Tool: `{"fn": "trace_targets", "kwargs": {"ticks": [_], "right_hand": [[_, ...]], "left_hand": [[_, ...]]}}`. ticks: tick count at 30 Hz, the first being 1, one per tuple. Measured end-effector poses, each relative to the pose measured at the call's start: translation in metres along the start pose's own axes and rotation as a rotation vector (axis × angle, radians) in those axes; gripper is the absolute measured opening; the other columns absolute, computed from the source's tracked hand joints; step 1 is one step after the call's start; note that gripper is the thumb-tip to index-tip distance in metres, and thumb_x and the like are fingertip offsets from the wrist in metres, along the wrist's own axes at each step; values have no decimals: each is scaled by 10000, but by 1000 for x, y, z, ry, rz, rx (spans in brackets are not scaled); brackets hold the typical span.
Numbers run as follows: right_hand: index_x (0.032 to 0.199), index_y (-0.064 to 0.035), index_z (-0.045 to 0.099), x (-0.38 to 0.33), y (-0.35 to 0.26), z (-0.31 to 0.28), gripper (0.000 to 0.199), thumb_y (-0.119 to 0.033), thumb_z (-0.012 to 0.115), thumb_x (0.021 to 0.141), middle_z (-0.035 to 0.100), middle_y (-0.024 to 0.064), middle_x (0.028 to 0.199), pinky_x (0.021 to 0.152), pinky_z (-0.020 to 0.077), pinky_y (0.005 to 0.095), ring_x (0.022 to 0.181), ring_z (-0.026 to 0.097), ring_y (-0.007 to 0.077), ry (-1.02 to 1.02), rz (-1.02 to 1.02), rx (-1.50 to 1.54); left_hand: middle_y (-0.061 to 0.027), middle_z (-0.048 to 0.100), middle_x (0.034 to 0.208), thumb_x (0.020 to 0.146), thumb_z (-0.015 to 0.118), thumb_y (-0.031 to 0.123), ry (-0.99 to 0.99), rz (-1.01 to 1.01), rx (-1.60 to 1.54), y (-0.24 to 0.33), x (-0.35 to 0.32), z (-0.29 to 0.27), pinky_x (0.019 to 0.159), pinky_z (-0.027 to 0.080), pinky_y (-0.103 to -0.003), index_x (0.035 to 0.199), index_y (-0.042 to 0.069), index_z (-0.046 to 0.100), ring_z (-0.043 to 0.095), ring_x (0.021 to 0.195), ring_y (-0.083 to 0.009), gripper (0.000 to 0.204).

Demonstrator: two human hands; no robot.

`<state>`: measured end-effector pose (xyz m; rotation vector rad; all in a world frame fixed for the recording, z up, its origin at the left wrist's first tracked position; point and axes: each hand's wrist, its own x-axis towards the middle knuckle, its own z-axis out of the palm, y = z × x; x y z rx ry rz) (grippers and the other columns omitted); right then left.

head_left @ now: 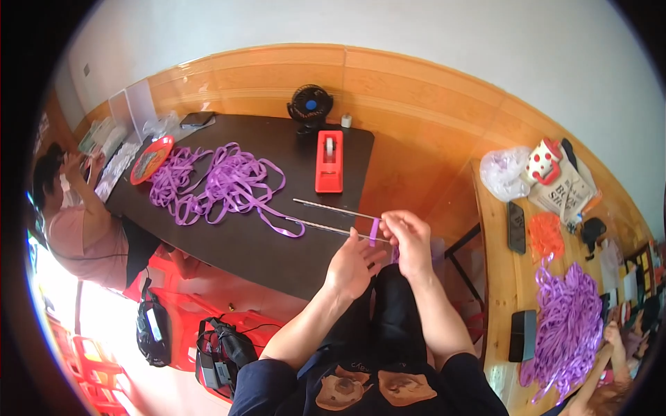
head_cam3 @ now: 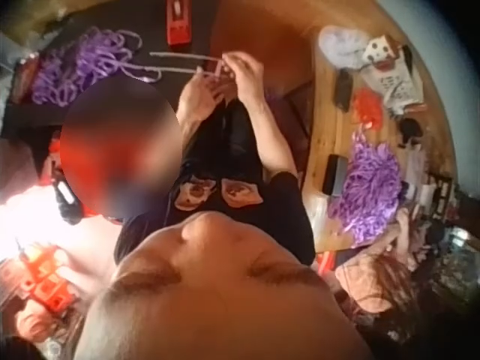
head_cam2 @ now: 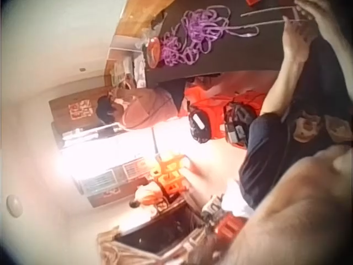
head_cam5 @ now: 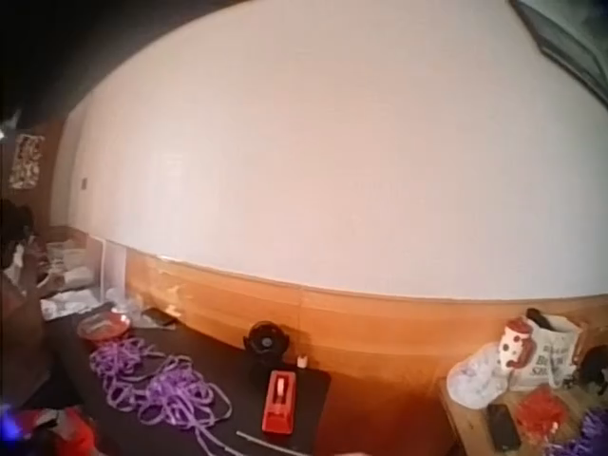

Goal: Making decorative ribbon bows using a metal wire jig and adhesive tape.

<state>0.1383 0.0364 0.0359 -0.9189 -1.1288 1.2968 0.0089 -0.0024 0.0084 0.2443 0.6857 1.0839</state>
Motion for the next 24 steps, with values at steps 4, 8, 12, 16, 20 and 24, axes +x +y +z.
{"fn": "trace_targets", "kwargs": {"ticks": [4, 8, 12, 16, 20, 24], "right_hand": [[934, -30, 664, 71, 0, 31, 197, -220, 618, 910, 583, -45, 784, 602, 355, 185, 718, 476, 17, -165, -19, -197], [858, -5, 665, 131, 17, 70, 300, -301, 645, 895, 536, -48, 730, 609, 352, 222, 683, 440, 38, -197, 14, -314], [802, -5, 670, 154, 40, 97, 317, -315, 674, 872, 639, 34, 760, 656, 419, 231, 710, 555, 94, -176, 170, -310], [771, 26, 650, 160, 55, 104, 154, -107, 663, 847, 667, 93, 819, 663, 484, 278, 716, 632, 156, -10, 157, -175], [760, 18, 648, 131, 12, 125, 110, -61, 649, 837, 657, 85, 779, 720, 450, 276, 749, 599, 141, 26, 111, -34], [778, 13, 661, 98, 11, 125, 130, -94, 643, 849, 652, 61, 773, 711, 412, 253, 745, 562, 111, -15, 121, -147]], "left_hand": [[-204, 304, 1435, 971, 314, 536, -51, -80, -86, 10, -4, -3, 1096, 222, -445, 1436, -60, 171, 327, 1319, -369, 770], [-186, 408, 1335, 942, 372, 584, -60, -75, -79, 12, 2, -8, 992, 330, -408, 1429, -57, 166, 441, 1205, -349, 832], [-207, 353, 1387, 921, 386, 617, -65, -121, -99, 11, 11, -17, 1041, 308, -430, 1413, -87, 171, 411, 1246, -347, 886], [-173, 486, 1310, 969, 322, 550, -101, -138, -154, 17, -1, -1, 1051, 319, -416, 1306, -85, 375, 452, 1217, -272, 721], [-162, 501, 1301, 985, 291, 526, -130, -128, -163, 18, 0, -8, 1044, 330, -418, 1271, -60, 424, 476, 1196, -266, 665], [-139, 502, 1309, 1003, 269, 477, -115, -127, -157, 20, -3, -7, 1042, 338, -423, 1276, -11, 434, 485, 1190, -265, 583]]}}
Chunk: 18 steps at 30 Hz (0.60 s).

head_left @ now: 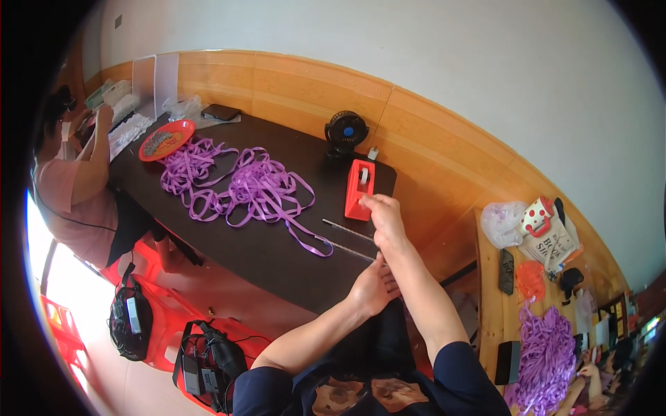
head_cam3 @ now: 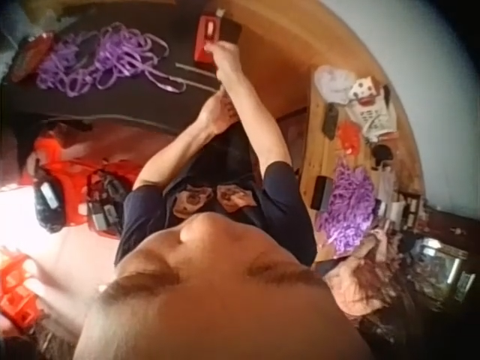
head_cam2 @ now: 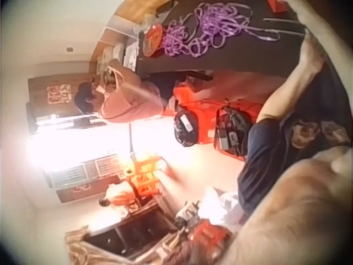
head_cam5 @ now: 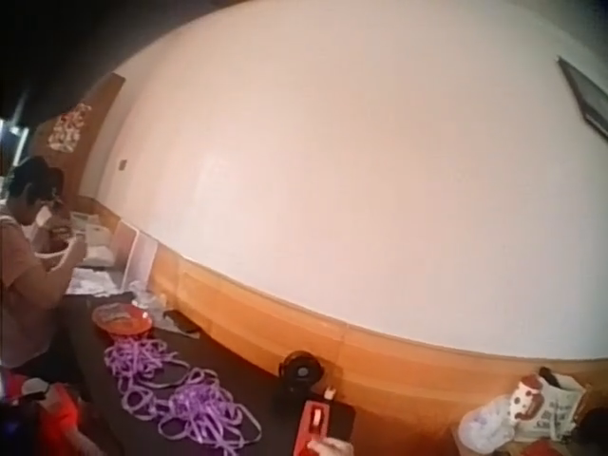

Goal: Making decorative ribbon bows using a metal wire jig and adhesive tape.

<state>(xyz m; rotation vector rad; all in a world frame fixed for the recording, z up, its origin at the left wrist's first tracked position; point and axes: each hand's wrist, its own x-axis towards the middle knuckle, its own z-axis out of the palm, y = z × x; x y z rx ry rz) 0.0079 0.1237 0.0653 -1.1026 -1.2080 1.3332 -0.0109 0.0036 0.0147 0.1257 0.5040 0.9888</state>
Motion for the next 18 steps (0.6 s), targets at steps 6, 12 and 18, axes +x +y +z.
{"fn": "trace_targets", "kwargs": {"ticks": [6, 12, 18], "right_hand": [[769, 17, 677, -5, 38, -19, 151, -124, 663, 821, 651, 74, 823, 699, 443, 281, 767, 587, 130, -28, 39, -111], [714, -59, 696, 24, 74, -45, 78, -127, 693, 752, 618, 133, 948, 766, 449, 377, 921, 594, 270, 31, -274, -526], [723, 27, 669, 23, 43, -103, 106, -77, 668, 743, 599, 204, 1059, 829, 441, 321, 1020, 568, 239, -121, -454, -642]], "left_hand": [[-102, 521, 1279, 1024, 223, 372, -38, 70, 5, -1, -7, 2, 1020, 364, -424, 1282, 58, 442, 497, 1169, -264, 461], [-138, 526, 1243, 1005, 302, 442, -28, 35, 1, -5, -2, 0, 990, 375, -416, 1246, 0, 441, 504, 1152, -269, 522], [-177, 495, 1270, 976, 315, 525, -43, 9, 76, -8, 10, -10, 924, 382, -388, 1275, -27, 400, 496, 1151, -339, 633]]}}
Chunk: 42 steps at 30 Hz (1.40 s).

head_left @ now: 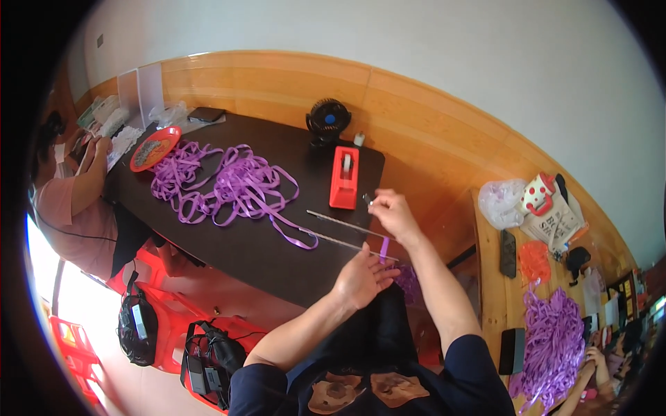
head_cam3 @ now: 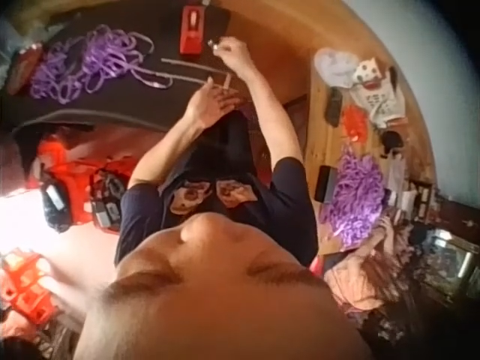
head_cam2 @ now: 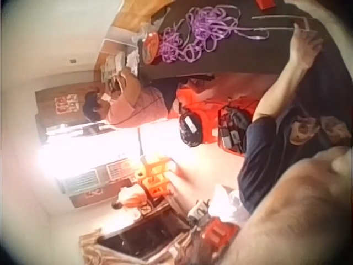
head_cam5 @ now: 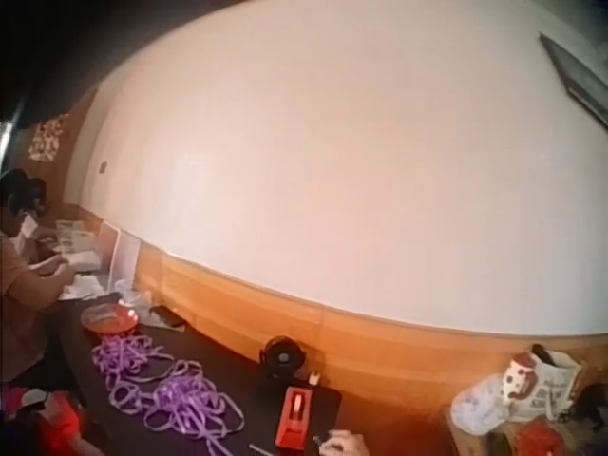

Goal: Making decorative ribbon bows using a metal wire jig and adhesive tape.

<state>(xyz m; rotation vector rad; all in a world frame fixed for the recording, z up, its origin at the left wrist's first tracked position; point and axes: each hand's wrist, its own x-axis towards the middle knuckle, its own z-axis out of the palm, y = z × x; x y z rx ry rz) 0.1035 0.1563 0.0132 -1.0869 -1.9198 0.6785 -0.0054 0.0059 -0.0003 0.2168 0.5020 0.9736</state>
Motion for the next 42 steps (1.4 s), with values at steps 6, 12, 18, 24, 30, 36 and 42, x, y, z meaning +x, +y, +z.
{"fn": "trace_targets", "kwargs": {"ticks": [6, 12, 18, 24, 30, 36, 42], "right_hand": [[793, 38, 628, -28, -20, -70, 213, -136, 569, 901, 567, 130, 1175, 860, 411, 287, 926, 537, 132, -554, 356, 438], [765, 8, 639, -53, 12, -63, 207, -147, 590, 894, 565, 84, 1025, 740, 404, 271, 810, 513, 132, -686, 277, 459], [798, 12, 645, -54, 17, -53, 182, -133, 588, 892, 540, 41, 873, 688, 389, 259, 768, 491, 115, -652, 313, 492], [671, -3, 584, -56, 22, -52, 268, -148, 597, 895, 533, 24, 864, 663, 374, 248, 741, 476, 87, -613, 311, 461], [582, -15, 519, -54, 10, -47, 338, -141, 613, 881, 504, 16, 757, 616, 363, 258, 677, 458, 82, -571, 266, 391], [534, -33, 570, -58, -16, -38, 318, -223, 659, 772, 537, 45, 552, 626, 362, 338, 612, 516, 151, -416, 387, -1], [566, -55, 643, -65, -39, -24, 279, -298, 630, 704, 603, 102, 554, 720, 344, 472, 727, 599, 286, -234, 263, -607]], "left_hand": [[-179, 456, 1330, 981, 282, 528, 36, 4, 37, 6, -7, 4, 948, 364, -391, 1367, -42, 325, 466, 1198, -331, 690], [-188, 440, 1326, 981, 286, 535, 18, 18, 75, 4, -6, 7, 923, 381, -376, 1377, -75, 285, 488, 1167, -313, 727], [-180, 424, 1369, 991, 260, 512, 27, 6, 88, 5, -10, 10, 955, 360, -383, 1401, -54, 266, 447, 1220, -322, 699], [-177, 424, 1371, 990, 259, 514, 35, 5, 112, 5, -11, 13, 959, 357, -380, 1410, -53, 248, 445, 1222, -320, 705], [-163, 430, 1367, 986, 259, 525, 29, 5, 120, 6, -10, 11, 955, 358, -372, 1413, -46, 253, 448, 1211, -306, 713], [-162, 434, 1360, 986, 259, 524, 31, 10, 99, 5, -10, 10, 949, 358, -369, 1404, -45, 271, 450, 1206, -300, 706], [-150, 472, 1291, 986, 278, 514, 17, 13, 60, 5, -10, 14, 935, 365, -368, 1374, -52, 314, 465, 1176, -289, 687]]}}
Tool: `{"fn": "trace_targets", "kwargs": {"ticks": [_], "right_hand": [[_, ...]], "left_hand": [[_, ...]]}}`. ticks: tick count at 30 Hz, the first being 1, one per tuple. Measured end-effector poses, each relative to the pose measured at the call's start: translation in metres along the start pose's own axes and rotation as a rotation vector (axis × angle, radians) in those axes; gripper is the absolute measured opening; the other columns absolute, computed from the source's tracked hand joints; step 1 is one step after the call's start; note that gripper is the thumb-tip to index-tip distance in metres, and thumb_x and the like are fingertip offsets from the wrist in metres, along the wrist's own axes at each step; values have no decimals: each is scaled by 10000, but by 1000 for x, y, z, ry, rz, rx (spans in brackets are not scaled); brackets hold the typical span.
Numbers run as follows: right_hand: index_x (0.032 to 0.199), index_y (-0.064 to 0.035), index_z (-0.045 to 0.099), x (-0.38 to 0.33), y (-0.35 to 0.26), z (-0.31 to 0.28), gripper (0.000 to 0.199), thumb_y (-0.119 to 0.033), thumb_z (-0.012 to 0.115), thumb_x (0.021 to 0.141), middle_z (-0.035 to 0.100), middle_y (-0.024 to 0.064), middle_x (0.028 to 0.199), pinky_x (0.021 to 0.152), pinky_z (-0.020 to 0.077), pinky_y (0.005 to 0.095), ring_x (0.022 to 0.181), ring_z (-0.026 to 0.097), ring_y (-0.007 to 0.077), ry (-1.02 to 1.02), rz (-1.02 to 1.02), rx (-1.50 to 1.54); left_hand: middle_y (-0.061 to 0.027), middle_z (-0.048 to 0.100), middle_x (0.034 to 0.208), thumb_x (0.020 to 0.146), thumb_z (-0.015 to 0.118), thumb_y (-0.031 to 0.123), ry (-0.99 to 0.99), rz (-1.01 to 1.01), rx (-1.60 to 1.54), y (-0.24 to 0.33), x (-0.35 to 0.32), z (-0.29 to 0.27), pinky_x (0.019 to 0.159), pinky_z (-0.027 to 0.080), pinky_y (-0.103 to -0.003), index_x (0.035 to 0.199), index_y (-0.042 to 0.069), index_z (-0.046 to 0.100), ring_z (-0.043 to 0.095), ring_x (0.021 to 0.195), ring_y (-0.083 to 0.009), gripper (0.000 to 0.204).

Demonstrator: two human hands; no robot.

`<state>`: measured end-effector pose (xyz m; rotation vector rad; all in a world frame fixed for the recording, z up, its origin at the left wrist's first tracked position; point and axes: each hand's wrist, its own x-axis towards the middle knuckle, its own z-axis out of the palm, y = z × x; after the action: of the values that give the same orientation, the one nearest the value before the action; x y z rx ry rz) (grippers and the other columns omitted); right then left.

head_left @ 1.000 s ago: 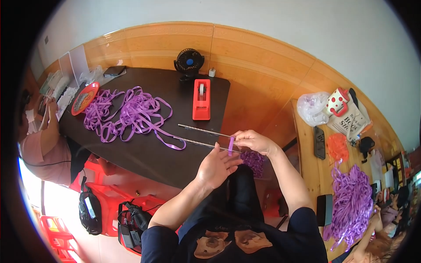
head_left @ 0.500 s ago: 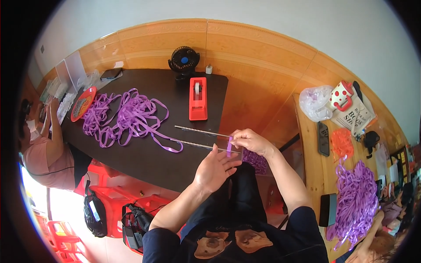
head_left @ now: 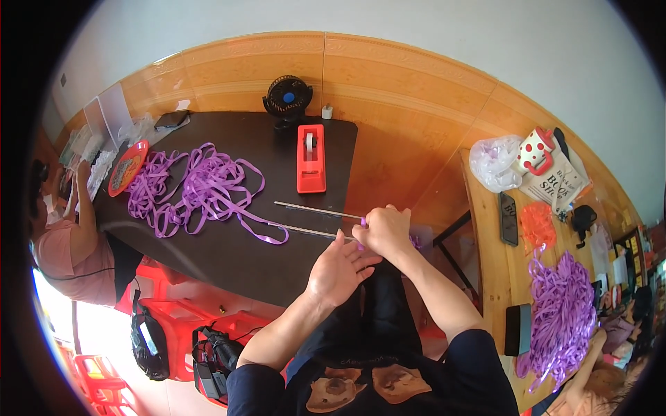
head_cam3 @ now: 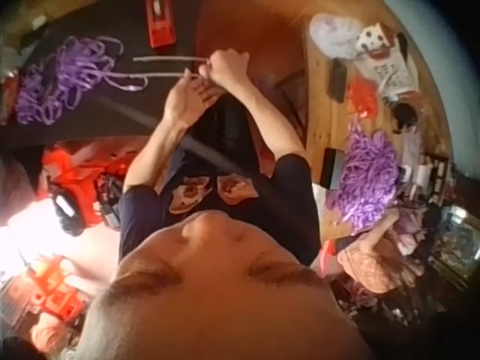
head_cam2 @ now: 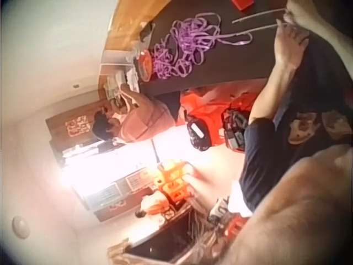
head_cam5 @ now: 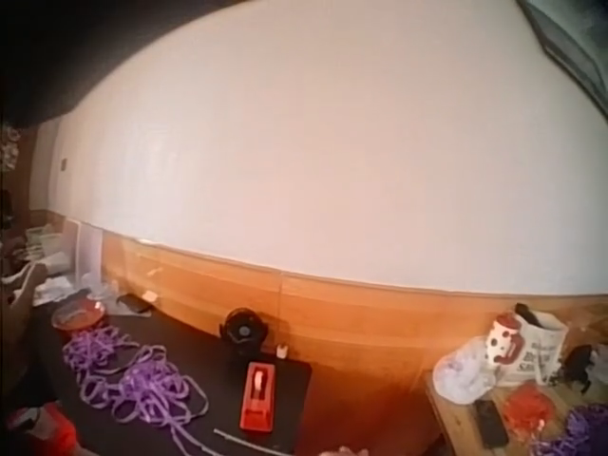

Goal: Making decorative ribbon bows using a metal wire jig and adhesive tape.

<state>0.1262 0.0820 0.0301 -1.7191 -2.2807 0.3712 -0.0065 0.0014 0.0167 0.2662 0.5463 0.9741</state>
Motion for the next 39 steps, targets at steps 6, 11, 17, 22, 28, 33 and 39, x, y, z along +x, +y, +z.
{"fn": "trace_targets", "kwargs": {"ticks": [6, 11, 17, 22, 28, 33, 39], "right_hand": [[529, -68, 632, -12, -3, 11, 355, -364, 662, 724, 585, 97, 520, 671, 340, 449, 689, 589, 276, 217, -32, -176], [605, -54, 661, -20, -5, 18, 376, -406, 665, 738, 637, 106, 637, 668, 335, 448, 775, 594, 284, 339, -10, -145], [614, -52, 670, -23, 2, 30, 400, -437, 671, 724, 641, 100, 672, 647, 334, 441, 789, 594, 271, 522, 1, -66], [592, -31, 665, -23, 0, 31, 411, -428, 714, 687, 634, 105, 641, 670, 336, 428, 777, 600, 268, 587, -4, -146], [636, -19, 663, -25, 18, 38, 390, -393, 720, 732, 633, 106, 672, 679, 379, 409, 742, 604, 244, 483, 40, 336], [770, -44, 671, -31, 47, 42, 213, -227, 653, 878, 649, 4, 811, 703, 417, 227, 744, 563, 65, 2, 182, 1497], [908, -37, 655, -33, 59, 47, 145, -172, 610, 880, 664, 86, 991, 830, 449, 303, 911, 602, 140, -145, 156, 1762]], "left_hand": [[-123, 513, 1207, 981, 325, 492, -11, -3, -39, 0, 0, -3, 909, 380, -356, 1285, -27, 417, 498, 1067, -243, 608], [-112, 524, 1176, 964, 383, 474, -19, 3, -36, -2, 2, -9, 899, 387, -346, 1280, -19, 430, 499, 1018, -225, 587], [-108, 521, 1193, 960, 386, 452, -20, 10, -15, -4, 2, -8, 914, 375, -348, 1307, -18, 415, 494, 1029, -220, 585], [-85, 530, 1170, 969, 392, 404, 3, -13, -24, -2, 2, -7, 911, 367, -364, 1223, 32, 477, 505, 1028, -223, 458], [-90, 533, 1167, 976, 378, 382, -42, -16, -37, -2, 2, -4, 907, 370, -367, 1189, 34, 487, 521, 1054, -252, 423], [-104, 538, 1191, 978, 369, 382, 9, 3, -41, 0, 0, 0, 905, 376, -377, 1236, 22, 476, 517, 1097, -271, 455], [-107, 534, 1224, 972, 384, 388, 6, -2, -37, 0, 0, 0, 906, 373, -372, 1266, 22, 465, 512, 1110, -275, 477]]}}
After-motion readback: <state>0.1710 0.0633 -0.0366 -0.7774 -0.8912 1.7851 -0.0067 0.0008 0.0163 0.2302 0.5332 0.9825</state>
